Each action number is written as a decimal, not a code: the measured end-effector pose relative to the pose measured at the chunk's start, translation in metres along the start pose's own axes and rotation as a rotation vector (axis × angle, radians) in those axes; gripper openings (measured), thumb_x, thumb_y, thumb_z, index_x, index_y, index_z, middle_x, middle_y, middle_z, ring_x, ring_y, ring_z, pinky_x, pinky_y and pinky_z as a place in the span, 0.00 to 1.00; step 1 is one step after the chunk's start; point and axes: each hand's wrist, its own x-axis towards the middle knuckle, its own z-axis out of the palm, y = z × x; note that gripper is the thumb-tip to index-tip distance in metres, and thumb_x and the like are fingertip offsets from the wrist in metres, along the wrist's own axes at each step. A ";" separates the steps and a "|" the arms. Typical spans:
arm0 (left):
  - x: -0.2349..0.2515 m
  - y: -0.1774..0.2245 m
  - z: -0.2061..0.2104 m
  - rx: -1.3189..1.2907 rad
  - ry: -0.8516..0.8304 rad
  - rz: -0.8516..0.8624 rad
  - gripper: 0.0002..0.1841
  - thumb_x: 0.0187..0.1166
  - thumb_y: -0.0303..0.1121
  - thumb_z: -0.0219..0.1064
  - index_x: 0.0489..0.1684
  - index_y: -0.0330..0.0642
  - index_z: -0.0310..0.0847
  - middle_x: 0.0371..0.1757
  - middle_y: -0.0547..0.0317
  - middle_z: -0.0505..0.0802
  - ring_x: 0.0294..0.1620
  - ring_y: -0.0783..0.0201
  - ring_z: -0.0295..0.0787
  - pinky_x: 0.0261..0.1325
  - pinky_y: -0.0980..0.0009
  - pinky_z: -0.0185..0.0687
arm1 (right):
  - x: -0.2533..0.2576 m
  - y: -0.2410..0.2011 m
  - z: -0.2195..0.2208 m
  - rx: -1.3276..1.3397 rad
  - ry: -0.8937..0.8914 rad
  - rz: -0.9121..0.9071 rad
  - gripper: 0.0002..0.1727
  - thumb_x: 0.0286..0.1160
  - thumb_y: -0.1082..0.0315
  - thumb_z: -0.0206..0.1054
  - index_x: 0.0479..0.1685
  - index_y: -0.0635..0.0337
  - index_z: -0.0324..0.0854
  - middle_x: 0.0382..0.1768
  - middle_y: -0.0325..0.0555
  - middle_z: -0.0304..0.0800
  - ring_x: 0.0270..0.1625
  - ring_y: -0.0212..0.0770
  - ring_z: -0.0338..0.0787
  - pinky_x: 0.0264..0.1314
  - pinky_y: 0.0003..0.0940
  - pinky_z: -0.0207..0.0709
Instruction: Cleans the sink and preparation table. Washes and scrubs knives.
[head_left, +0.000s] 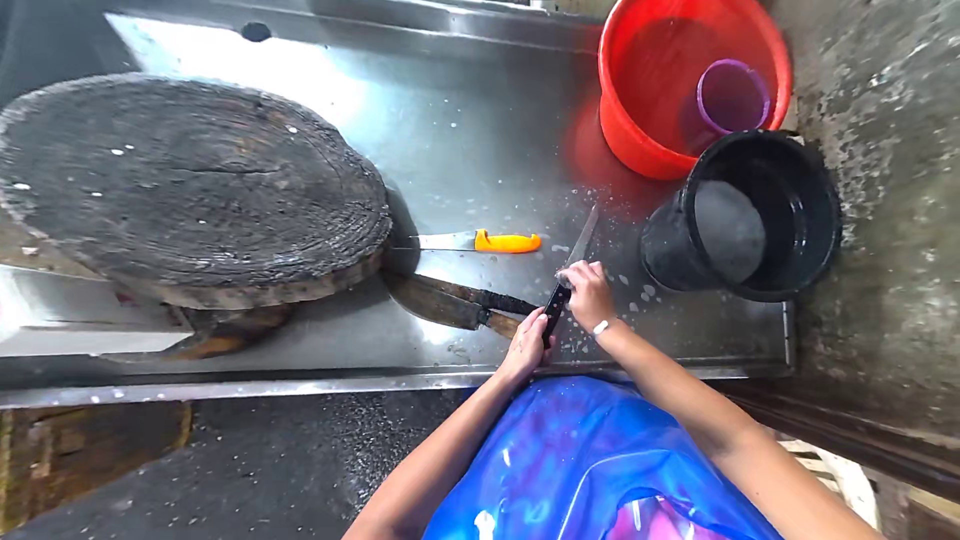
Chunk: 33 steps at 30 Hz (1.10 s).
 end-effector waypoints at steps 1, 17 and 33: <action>0.002 0.002 0.002 -0.036 0.006 -0.007 0.23 0.97 0.41 0.37 0.80 0.46 0.70 0.27 0.58 0.83 0.18 0.69 0.73 0.19 0.77 0.67 | -0.001 -0.004 0.000 -0.003 0.012 0.010 0.18 0.71 0.83 0.62 0.54 0.60 0.92 0.60 0.54 0.90 0.65 0.60 0.84 0.71 0.55 0.78; 0.009 0.023 0.022 -0.478 0.016 -0.397 0.28 0.94 0.52 0.38 0.27 0.45 0.72 0.15 0.62 0.76 0.10 0.69 0.69 0.14 0.77 0.66 | -0.027 -0.015 -0.016 0.052 0.038 -0.224 0.18 0.69 0.80 0.64 0.52 0.55 0.94 0.55 0.51 0.94 0.65 0.56 0.88 0.69 0.51 0.82; 0.009 0.014 0.027 -0.424 -0.008 -0.321 0.30 0.93 0.58 0.35 0.32 0.44 0.71 0.15 0.65 0.73 0.08 0.72 0.64 0.11 0.79 0.64 | 0.012 0.021 -0.035 0.022 0.170 -0.287 0.18 0.72 0.82 0.63 0.51 0.56 0.94 0.55 0.53 0.92 0.62 0.56 0.87 0.69 0.49 0.82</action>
